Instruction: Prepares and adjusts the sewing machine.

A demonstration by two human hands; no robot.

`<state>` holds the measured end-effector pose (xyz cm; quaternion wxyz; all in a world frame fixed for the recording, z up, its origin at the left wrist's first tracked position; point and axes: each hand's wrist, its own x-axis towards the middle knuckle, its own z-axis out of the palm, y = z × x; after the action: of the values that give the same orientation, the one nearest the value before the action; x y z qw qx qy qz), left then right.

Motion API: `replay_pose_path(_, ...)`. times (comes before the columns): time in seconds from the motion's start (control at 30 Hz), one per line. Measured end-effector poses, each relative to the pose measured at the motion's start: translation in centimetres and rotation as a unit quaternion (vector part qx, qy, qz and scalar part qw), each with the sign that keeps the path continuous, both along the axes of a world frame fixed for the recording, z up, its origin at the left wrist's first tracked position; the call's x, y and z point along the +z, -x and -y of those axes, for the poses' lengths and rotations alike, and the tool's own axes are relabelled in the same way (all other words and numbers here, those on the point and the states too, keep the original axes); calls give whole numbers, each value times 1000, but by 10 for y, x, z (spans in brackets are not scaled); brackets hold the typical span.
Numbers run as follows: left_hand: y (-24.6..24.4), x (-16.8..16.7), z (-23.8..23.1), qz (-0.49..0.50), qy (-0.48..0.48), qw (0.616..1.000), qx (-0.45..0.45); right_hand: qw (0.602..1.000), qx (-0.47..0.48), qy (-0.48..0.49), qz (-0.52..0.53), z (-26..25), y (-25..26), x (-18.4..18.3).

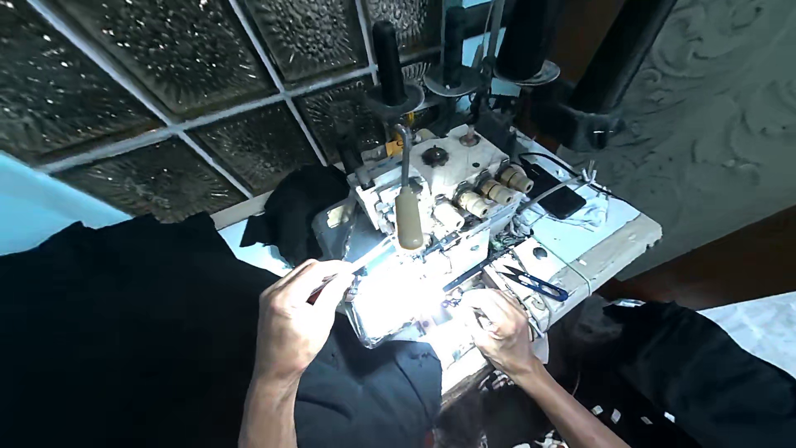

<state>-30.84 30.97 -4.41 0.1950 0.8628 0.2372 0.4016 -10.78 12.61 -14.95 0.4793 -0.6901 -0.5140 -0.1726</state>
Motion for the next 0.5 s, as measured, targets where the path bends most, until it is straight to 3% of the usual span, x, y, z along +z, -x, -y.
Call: replay_pose_path(0.5, -12, 0, 10, 6, 20, 1000, -18, 1000, -6, 2, -25, 0, 3, 1)
